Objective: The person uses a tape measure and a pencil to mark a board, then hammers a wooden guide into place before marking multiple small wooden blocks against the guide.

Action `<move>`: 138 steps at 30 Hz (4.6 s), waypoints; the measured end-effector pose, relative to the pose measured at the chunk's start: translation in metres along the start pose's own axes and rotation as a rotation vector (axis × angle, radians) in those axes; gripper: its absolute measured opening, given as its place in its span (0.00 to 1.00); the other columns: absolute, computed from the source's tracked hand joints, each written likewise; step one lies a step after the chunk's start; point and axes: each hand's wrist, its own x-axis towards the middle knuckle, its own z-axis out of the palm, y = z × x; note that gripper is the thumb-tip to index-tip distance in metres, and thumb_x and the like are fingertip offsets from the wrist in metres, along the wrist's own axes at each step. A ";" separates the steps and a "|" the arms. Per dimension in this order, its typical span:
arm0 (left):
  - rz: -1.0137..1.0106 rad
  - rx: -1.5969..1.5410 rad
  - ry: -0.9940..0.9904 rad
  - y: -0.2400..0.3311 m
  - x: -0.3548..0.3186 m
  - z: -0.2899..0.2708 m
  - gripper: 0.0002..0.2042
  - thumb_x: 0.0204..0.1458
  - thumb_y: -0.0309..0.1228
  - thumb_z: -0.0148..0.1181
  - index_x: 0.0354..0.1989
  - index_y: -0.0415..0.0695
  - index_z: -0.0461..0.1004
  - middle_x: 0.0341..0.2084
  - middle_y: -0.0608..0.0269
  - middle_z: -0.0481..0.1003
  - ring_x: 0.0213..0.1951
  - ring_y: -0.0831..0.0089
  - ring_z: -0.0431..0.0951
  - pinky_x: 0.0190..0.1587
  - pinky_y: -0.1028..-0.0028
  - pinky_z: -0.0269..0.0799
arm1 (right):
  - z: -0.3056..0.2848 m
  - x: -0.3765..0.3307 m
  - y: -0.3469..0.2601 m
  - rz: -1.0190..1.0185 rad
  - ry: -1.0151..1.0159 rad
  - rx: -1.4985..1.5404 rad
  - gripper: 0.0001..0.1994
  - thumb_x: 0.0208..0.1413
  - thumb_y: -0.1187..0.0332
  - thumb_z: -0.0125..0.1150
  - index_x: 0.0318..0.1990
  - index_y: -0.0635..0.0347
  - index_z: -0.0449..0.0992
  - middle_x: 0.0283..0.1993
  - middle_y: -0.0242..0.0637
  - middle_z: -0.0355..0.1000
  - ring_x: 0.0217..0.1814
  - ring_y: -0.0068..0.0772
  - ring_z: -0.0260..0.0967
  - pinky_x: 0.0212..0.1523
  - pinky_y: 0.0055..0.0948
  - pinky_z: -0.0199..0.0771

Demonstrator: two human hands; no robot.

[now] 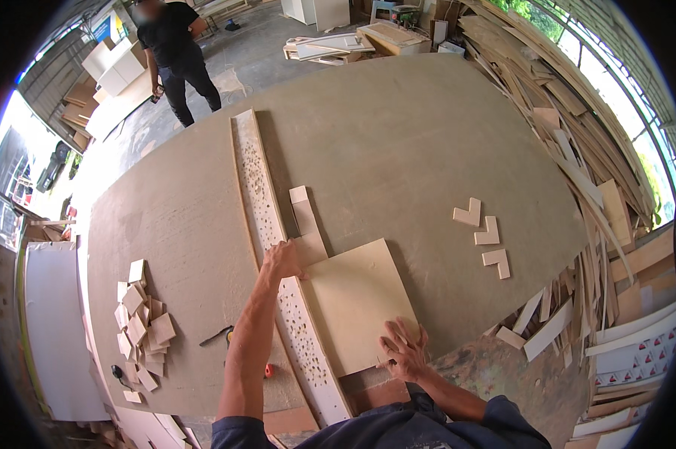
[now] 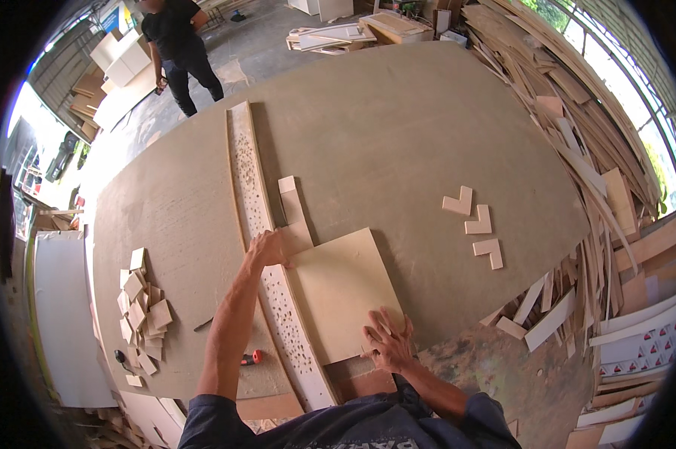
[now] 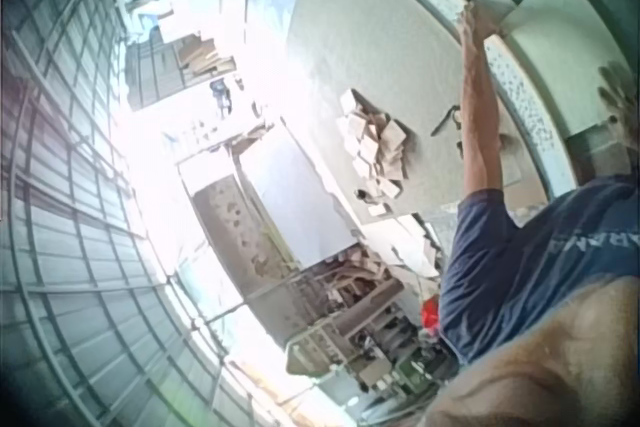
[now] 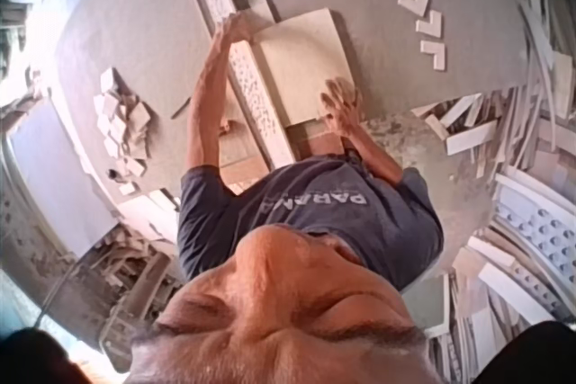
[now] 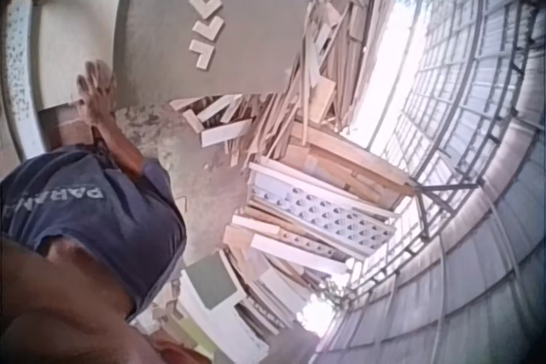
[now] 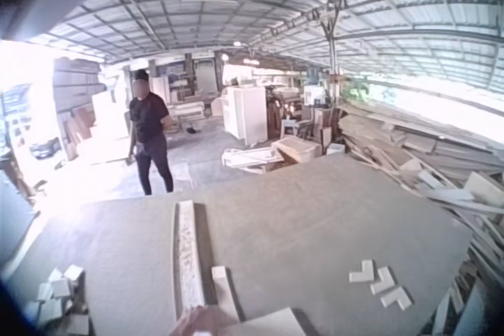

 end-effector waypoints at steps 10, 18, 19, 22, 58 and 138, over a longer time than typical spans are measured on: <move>0.008 -0.015 0.076 -0.019 0.005 -0.016 0.37 0.24 0.48 0.85 0.44 0.36 0.80 0.41 0.48 0.82 0.48 0.54 0.82 0.50 0.60 0.79 | -0.002 0.028 -0.003 0.004 -0.046 0.038 0.33 0.40 0.48 0.74 0.56 0.50 0.79 0.78 0.37 0.52 0.83 0.42 0.34 0.68 0.75 0.33; 0.029 0.004 0.098 -0.016 0.019 -0.018 0.33 0.24 0.48 0.85 0.38 0.37 0.82 0.39 0.48 0.83 0.46 0.54 0.83 0.48 0.59 0.79 | 0.000 0.035 0.004 -0.003 0.000 -0.007 0.35 0.37 0.47 0.75 0.56 0.48 0.78 0.78 0.39 0.53 0.83 0.43 0.37 0.67 0.72 0.35; 0.027 0.004 0.092 -0.016 0.021 -0.018 0.34 0.24 0.48 0.84 0.39 0.37 0.82 0.39 0.48 0.83 0.46 0.54 0.83 0.49 0.59 0.79 | 0.000 0.035 0.005 -0.010 0.016 -0.025 0.36 0.36 0.47 0.76 0.56 0.47 0.78 0.77 0.39 0.54 0.82 0.44 0.39 0.67 0.72 0.36; 0.019 0.010 0.094 -0.018 0.025 -0.019 0.34 0.24 0.48 0.84 0.40 0.37 0.82 0.41 0.48 0.82 0.47 0.55 0.82 0.49 0.59 0.79 | 0.001 0.038 0.005 -0.003 0.023 -0.022 0.35 0.36 0.47 0.76 0.56 0.48 0.78 0.77 0.39 0.54 0.82 0.44 0.38 0.66 0.71 0.37; 0.072 -0.331 0.643 -0.017 -0.055 0.051 0.11 0.38 0.35 0.71 0.31 0.47 0.85 0.26 0.56 0.79 0.32 0.58 0.80 0.37 0.59 0.76 | -0.017 -0.011 -0.047 0.095 0.211 0.141 0.15 0.55 0.57 0.65 0.46 0.54 0.81 0.62 0.36 0.73 0.69 0.37 0.64 0.69 0.62 0.43; 0.071 0.080 -0.056 0.020 -0.045 0.007 0.32 0.25 0.50 0.80 0.42 0.46 0.84 0.44 0.57 0.81 0.50 0.58 0.81 0.52 0.62 0.78 | -0.001 -0.047 -0.024 0.140 -0.158 0.042 0.34 0.46 0.45 0.71 0.64 0.32 0.73 0.80 0.44 0.42 0.83 0.55 0.30 0.63 0.86 0.31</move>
